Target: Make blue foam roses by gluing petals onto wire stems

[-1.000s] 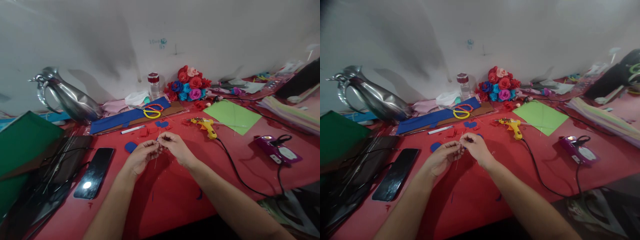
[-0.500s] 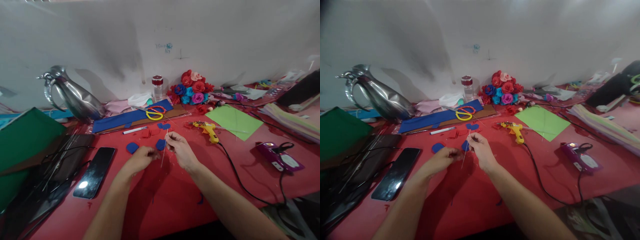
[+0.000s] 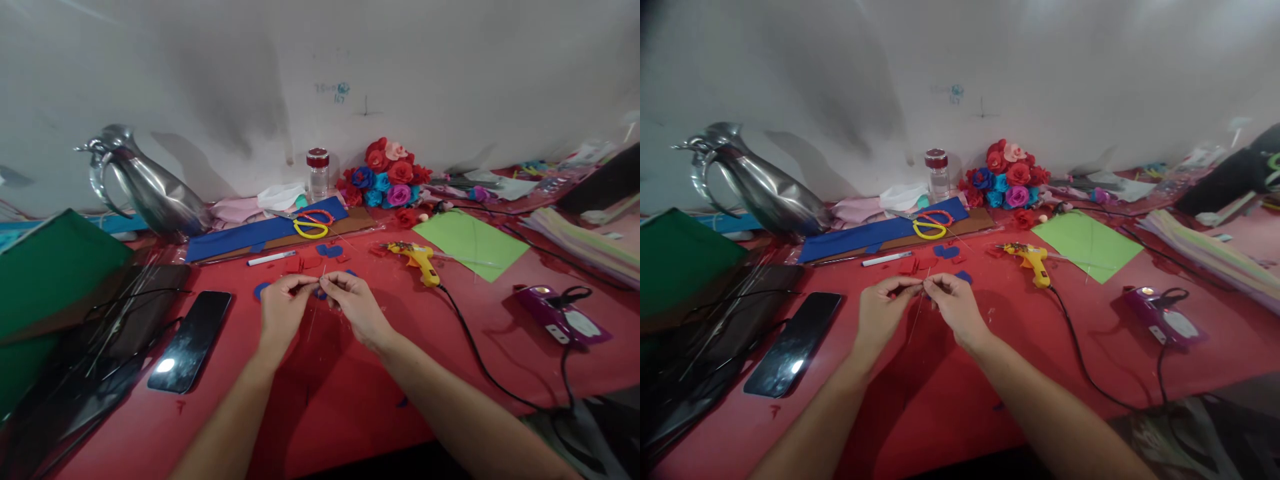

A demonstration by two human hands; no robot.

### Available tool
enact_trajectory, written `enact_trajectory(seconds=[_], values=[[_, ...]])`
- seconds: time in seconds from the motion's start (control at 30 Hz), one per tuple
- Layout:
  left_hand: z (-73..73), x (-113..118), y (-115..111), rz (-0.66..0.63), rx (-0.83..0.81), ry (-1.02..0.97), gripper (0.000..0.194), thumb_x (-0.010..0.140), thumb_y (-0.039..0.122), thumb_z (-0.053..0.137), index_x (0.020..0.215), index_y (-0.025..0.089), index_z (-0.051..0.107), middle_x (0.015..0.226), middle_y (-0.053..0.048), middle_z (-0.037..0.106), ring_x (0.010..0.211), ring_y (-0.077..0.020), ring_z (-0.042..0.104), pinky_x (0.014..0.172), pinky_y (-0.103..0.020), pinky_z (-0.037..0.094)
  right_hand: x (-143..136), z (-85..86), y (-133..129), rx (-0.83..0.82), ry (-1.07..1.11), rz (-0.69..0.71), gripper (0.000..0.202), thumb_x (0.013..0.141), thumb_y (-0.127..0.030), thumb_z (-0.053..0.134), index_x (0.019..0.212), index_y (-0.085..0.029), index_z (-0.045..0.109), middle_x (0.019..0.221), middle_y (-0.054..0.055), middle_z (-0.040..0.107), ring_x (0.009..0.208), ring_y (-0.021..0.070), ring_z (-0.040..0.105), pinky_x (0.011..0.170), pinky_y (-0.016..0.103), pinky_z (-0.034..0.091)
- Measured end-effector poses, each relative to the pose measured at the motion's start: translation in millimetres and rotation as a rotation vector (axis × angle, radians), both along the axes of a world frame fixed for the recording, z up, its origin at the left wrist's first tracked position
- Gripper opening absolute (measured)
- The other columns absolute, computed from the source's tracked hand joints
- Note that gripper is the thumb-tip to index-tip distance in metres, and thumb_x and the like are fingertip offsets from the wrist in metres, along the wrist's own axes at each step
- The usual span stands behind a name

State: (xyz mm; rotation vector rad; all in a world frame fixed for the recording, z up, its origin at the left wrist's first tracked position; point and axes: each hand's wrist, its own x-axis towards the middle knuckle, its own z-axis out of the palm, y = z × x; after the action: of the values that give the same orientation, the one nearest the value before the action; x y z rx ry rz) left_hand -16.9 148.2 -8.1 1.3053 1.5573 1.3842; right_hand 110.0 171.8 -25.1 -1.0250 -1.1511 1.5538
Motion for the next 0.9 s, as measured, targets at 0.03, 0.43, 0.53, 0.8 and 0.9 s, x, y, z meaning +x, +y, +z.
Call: enact_trajectory(seconds=[0.03,0.43,0.53,0.8,0.9], values=[[-2.1,0.1,-0.1,0.021,0.043,0.063,0.015,0.072,0.014,0.065,0.069,0.025,0.074,0.073,-0.003,0.071,0.074,-0.0217,0.063,0.077,-0.033,0.045,-0.6,-0.7,-0.2,0.007,-0.001,-0.005,0.028,0.068,-0.048,0.069,0.068,-0.02,0.062,0.062,-0.001,0.055,0.052,0.0103,0.04,0.051,0.026,0.03],[-11.1,2.4,-2.5,-0.046,0.181,0.537,0.016,0.079,0.012,0.052,0.076,0.024,0.062,0.081,-0.006,0.063,0.079,-0.0246,0.054,0.079,-0.035,0.033,-8.9,-6.2,-4.0,-0.026,0.067,-0.047,0.023,0.068,-0.042,0.07,0.066,-0.022,0.058,0.062,-0.003,0.053,0.054,0.0109,0.041,0.051,0.026,0.031],[-8.8,4.5,-1.3,-0.094,0.162,0.466,0.014,0.08,0.012,0.049,0.073,0.023,0.056,0.078,-0.004,0.06,0.078,-0.0222,0.053,0.074,-0.032,0.034,-5.6,-3.2,0.0,-0.114,0.153,-0.122,0.019,0.066,-0.036,0.067,0.065,-0.021,0.056,0.057,-0.004,0.052,0.048,0.0095,0.04,0.048,0.025,0.031],[-3.9,-6.9,5.7,0.014,0.055,-0.02,0.012,0.078,0.02,0.048,0.067,0.022,0.047,0.063,0.003,0.048,0.061,-0.0141,0.046,0.063,-0.026,0.037,1.3,8.9,5.9,-0.363,0.384,-0.317,0.014,0.066,-0.026,0.058,0.057,-0.019,0.048,0.051,-0.004,0.054,0.044,0.0077,0.041,0.043,0.021,0.028],[-0.4,-10.6,5.7,-0.026,0.014,-0.096,0.021,0.081,0.026,0.047,0.061,0.021,0.047,0.06,0.002,0.049,0.059,-0.0142,0.047,0.064,-0.028,0.038,5.7,12.2,7.4,-0.317,0.412,-0.359,0.015,0.067,-0.025,0.057,0.058,-0.019,0.047,0.051,-0.005,0.052,0.041,0.0064,0.037,0.04,0.022,0.024]])
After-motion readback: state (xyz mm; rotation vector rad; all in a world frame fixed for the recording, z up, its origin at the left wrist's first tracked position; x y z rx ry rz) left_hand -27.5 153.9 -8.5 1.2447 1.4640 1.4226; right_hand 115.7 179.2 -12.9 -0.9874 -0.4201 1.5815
